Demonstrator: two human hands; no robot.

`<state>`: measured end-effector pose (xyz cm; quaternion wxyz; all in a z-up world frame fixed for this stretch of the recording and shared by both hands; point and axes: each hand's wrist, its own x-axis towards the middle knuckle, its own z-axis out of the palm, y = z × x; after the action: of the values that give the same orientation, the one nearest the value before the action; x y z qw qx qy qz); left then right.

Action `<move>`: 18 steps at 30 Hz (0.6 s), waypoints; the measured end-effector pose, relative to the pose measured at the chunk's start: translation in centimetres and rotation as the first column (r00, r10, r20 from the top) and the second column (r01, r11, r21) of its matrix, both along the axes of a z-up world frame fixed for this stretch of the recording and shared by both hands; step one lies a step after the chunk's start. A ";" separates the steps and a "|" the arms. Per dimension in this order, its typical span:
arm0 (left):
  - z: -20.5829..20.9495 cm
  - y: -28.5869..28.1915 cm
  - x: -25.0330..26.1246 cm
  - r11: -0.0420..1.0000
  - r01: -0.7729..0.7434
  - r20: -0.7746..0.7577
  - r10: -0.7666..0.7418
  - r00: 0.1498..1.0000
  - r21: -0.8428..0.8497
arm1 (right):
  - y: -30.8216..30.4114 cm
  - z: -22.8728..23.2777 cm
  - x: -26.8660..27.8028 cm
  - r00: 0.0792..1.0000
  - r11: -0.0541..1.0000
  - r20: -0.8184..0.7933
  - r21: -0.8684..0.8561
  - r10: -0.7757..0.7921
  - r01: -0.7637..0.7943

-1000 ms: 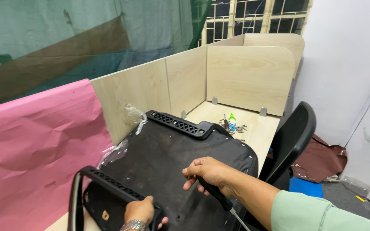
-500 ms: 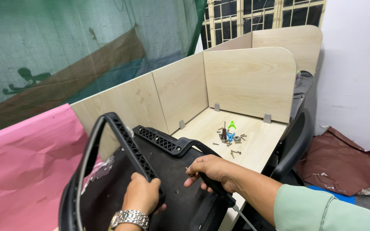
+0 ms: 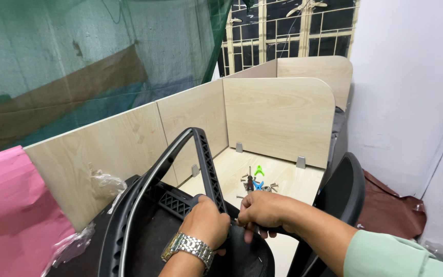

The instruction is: The person uses a screwdriver to attach a black plastic frame to the underside of an office chair seat. They insert screws into multiple holes and tighten them, securing the frame to the seat.

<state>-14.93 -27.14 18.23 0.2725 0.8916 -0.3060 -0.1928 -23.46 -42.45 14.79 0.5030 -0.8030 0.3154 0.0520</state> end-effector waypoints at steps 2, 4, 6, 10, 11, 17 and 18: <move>0.1 -1.7 1.0 0.998 0.064 -0.001 -0.064 0.998 -0.008 | -1.9 0.9 0.7 0.996 0.995 -0.086 -0.096 -0.009 0.001; -0.1 -3.5 1.6 0.994 0.105 -0.007 -0.105 0.994 0.001 | -4.1 1.3 1.4 0.991 0.987 -0.130 -0.159 -0.023 0.002; 0.0 -5.2 2.2 0.990 0.138 0.000 -0.138 0.990 0.012 | -6.5 1.5 2.7 0.974 0.970 -0.228 -0.236 -0.008 -0.048; -0.1 -9.4 3.9 0.987 0.154 -0.061 -0.151 0.987 0.054 | -11.5 -1.3 5.2 0.879 0.909 -0.471 -0.328 0.078 -0.256; -0.4 -10.7 4.4 0.988 0.141 -0.100 -0.134 0.986 0.067 | -12.7 -2.5 5.8 0.873 0.897 -0.474 -0.327 0.116 -0.297; -3.3 -19.4 6.5 0.943 0.215 0.143 -0.257 0.956 0.255 | -17.9 -11.5 6.7 0.857 0.865 -0.450 -0.294 0.250 -0.406; -3.9 -20.8 6.8 0.928 0.224 0.123 -0.270 0.955 0.299 | -18.6 -12.7 6.6 0.860 0.875 -0.437 -0.266 0.263 -0.403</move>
<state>-8.17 -47.93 14.37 0.0904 0.8881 -0.4067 -0.1942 -16.88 -61.02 2.08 0.2632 -0.8955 0.2664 0.2403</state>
